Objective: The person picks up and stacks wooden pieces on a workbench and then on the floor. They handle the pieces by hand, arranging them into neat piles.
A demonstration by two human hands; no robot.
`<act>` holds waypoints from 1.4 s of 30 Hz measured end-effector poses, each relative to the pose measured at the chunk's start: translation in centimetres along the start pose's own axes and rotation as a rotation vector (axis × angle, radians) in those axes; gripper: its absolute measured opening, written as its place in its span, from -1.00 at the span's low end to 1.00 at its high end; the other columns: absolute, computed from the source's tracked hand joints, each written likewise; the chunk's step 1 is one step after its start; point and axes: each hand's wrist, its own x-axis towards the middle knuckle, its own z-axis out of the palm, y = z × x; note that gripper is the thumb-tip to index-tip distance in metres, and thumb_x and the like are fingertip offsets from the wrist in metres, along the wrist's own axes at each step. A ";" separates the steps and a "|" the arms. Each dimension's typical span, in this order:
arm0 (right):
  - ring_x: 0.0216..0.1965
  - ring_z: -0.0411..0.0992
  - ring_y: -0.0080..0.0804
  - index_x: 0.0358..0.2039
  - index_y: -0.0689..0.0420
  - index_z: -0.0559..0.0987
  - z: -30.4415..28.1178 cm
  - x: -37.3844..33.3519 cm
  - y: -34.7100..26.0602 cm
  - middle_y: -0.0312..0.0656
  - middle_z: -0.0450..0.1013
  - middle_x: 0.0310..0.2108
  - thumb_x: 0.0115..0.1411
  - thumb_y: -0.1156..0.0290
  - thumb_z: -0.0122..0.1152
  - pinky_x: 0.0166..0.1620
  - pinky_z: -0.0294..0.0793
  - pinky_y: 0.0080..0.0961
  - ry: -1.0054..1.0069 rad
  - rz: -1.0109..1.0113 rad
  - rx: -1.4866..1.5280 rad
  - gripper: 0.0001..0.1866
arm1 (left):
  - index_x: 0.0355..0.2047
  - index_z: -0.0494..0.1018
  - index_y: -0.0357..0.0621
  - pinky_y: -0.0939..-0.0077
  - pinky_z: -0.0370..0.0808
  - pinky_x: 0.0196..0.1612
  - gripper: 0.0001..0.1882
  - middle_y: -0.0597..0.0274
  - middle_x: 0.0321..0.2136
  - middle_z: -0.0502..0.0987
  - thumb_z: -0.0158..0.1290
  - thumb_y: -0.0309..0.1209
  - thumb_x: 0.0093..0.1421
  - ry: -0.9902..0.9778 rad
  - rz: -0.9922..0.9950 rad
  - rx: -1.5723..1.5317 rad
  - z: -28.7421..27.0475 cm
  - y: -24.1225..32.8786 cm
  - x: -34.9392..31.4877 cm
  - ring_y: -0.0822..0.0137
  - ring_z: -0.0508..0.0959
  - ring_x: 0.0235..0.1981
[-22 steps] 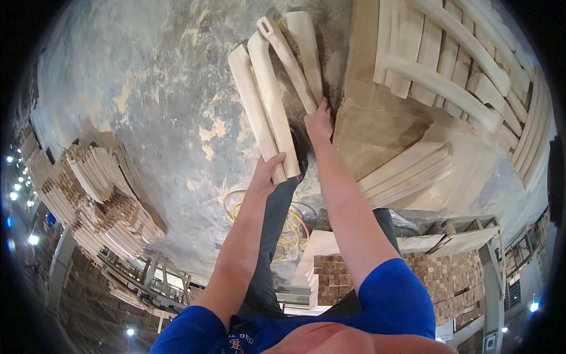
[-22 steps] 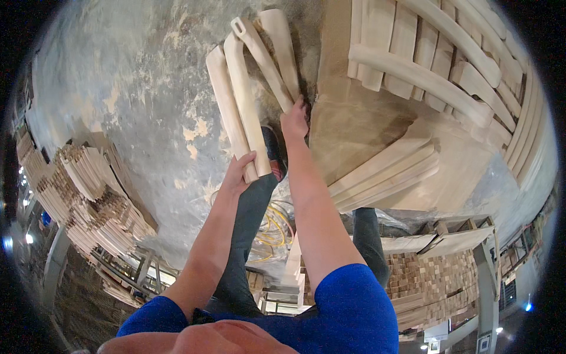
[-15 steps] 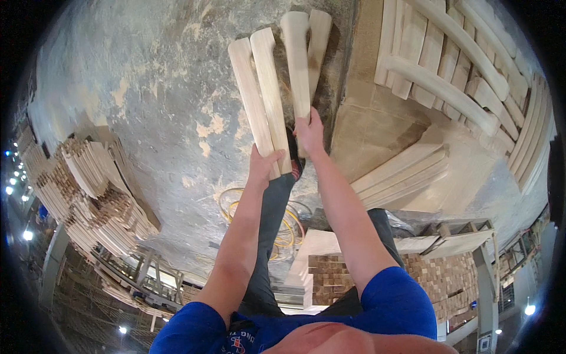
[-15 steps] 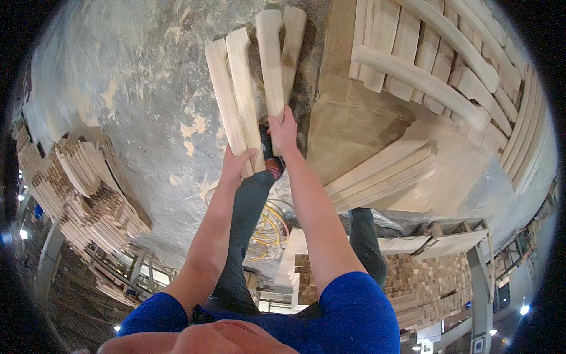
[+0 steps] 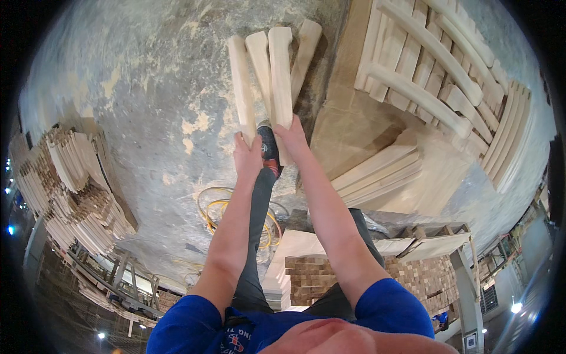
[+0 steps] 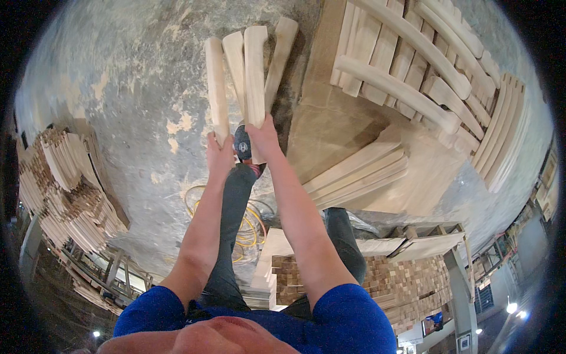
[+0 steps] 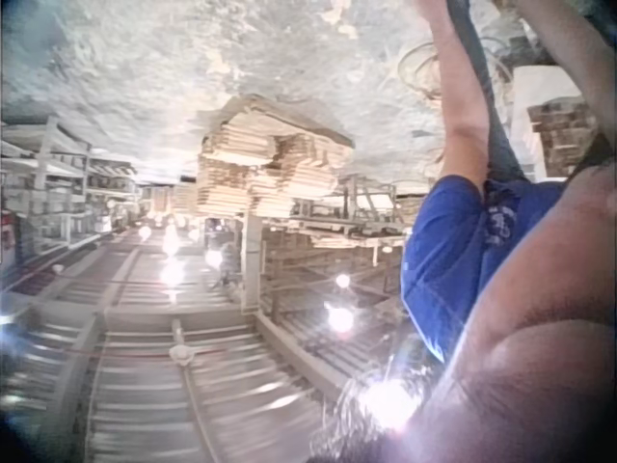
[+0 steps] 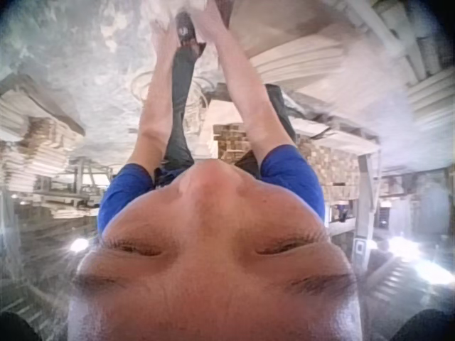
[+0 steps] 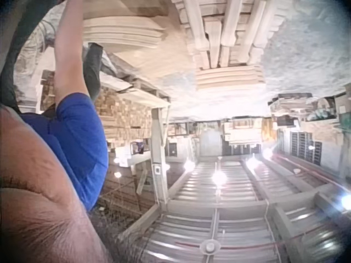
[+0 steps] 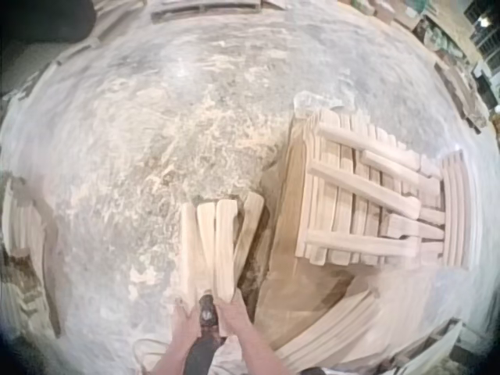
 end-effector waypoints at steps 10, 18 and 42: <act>-0.38 0.41 -0.25 -0.19 0.38 0.35 0.6 -3.6 0.3 -0.03 0.38 -0.39 -0.02 0.09 0.05 -0.26 0.47 -0.34 -0.704 0.382 1.075 -0.43 | 0.25 -0.17 -0.02 0.33 0.44 -0.51 -0.28 -0.14 -0.38 0.49 -0.07 -0.40 0.16 0.011 -0.013 0.222 -1.7 -2.9 0.8 0.12 0.54 -0.53; -0.39 0.46 -0.18 -0.15 0.42 0.36 -3.0 -1.3 1.1 0.07 0.43 -0.33 0.05 0.14 -0.03 -0.27 0.50 -0.25 -0.707 0.493 1.024 -0.45 | 0.21 -0.09 -0.06 0.38 0.44 -0.61 -0.30 -0.16 -0.39 0.48 -0.02 -0.35 0.11 0.027 0.075 0.258 1.8 -1.8 0.4 0.19 0.55 -0.55; -0.05 0.34 -0.32 0.08 0.26 0.23 -9.0 -18.8 0.2 -0.09 0.33 -0.06 -0.12 0.41 0.25 -0.03 0.38 -0.37 -0.585 0.148 0.512 -0.29 | 0.20 -0.17 -0.44 0.23 0.12 0.17 -0.30 -0.32 0.14 0.08 -0.15 -0.25 0.23 0.240 0.630 0.282 2.6 -10.3 -18.7 -0.14 0.17 0.15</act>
